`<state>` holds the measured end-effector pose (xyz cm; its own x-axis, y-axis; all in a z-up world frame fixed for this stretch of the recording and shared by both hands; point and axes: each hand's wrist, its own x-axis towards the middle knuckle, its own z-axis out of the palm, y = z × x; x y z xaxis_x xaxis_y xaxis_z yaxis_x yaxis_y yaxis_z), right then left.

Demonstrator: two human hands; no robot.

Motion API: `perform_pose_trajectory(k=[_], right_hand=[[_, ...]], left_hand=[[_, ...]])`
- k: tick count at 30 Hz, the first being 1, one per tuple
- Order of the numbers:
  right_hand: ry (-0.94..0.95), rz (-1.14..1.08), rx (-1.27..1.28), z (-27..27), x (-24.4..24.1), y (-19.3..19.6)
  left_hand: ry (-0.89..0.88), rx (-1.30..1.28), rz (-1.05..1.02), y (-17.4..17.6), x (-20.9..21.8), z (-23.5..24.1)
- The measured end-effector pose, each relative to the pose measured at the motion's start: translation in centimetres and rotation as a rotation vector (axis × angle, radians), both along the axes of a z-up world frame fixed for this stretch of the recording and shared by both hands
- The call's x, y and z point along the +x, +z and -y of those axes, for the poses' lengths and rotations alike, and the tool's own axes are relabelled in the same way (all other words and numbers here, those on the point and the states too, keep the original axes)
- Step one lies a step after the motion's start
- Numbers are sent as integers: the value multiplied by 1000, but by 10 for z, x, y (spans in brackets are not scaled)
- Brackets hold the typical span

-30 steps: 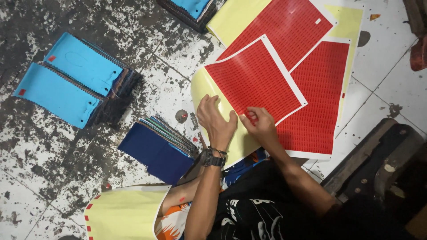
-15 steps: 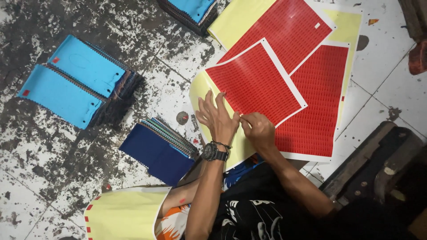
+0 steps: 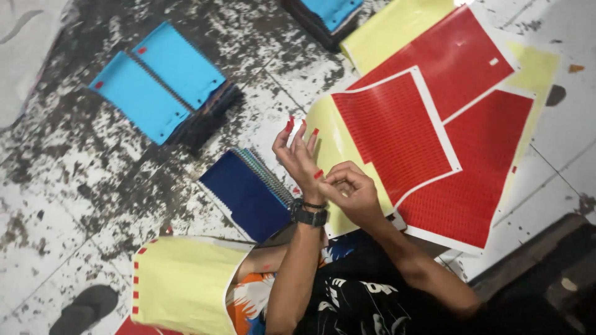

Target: The person sits on the floor and assembles notebooks by hand. They peel red adhesive strips from a sheet and apply them to the spine of a stack of colorful pages, then place the completed notebook aside. This process is repeated with different colored pages and adhesive strips.

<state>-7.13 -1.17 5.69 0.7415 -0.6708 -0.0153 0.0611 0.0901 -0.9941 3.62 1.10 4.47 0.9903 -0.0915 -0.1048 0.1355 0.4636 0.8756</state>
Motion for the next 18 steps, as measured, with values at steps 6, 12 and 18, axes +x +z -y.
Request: perform_pose_trajectory(k=[6, 12, 18], right_hand=[[106, -98, -118, 1, 18, -2], [332, -178, -252, 13, 70, -20], [697, 78, -466, -14, 132, 35]], left_hand=[[87, -21, -57, -2, 15, -21], [37, 290, 89, 0, 33, -90], [98, 507, 230, 14, 40, -162]])
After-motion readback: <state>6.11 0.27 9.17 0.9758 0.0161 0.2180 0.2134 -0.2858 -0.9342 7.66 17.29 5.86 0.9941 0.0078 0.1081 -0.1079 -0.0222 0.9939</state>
